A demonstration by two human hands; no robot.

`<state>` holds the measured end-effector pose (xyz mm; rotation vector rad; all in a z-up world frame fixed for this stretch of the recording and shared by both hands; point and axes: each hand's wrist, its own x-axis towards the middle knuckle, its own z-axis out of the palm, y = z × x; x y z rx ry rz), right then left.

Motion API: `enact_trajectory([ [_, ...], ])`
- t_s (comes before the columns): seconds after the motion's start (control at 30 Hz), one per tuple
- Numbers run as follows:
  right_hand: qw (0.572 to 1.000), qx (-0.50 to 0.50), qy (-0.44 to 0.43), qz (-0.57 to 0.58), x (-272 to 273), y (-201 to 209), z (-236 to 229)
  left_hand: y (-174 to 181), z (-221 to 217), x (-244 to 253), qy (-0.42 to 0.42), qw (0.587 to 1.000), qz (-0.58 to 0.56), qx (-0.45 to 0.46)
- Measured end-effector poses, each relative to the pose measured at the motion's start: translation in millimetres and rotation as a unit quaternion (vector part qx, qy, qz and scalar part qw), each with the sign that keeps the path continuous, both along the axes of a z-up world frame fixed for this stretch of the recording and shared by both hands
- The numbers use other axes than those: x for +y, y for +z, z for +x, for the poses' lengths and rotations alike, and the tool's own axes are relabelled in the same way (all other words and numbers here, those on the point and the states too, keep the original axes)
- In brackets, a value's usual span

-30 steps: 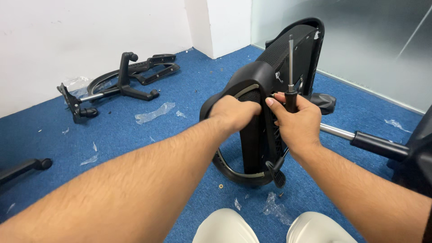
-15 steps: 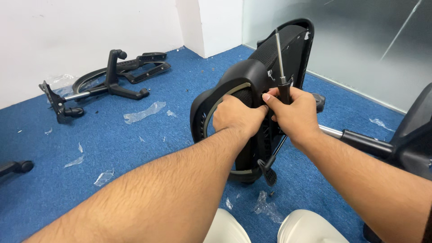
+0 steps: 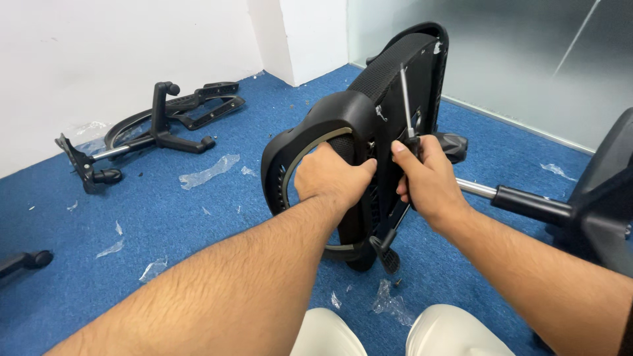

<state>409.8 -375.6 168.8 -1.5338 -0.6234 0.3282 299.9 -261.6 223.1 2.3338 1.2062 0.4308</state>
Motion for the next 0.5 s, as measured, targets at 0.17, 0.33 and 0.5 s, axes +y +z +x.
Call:
enact_trajectory([
  [0.17, 0.981, -0.126, 0.030, -0.146, -49.2, -3.1, 14.1, -5.3, -2.1, -2.7, 0.003, 1.000, 0.009, -0.025],
  [0.33, 0.948, -0.213, 0.026, -0.236, -82.2, 0.1, 20.2, 0.4, -2.3, -6.1, 0.008, 1.000, -0.021, -0.014],
  [0.5, 0.932, -0.217, 0.043, -0.288, -87.3, 0.7, 18.5, 4.5, -2.4, -8.3, 0.010, 0.999, -0.039, 0.002],
])
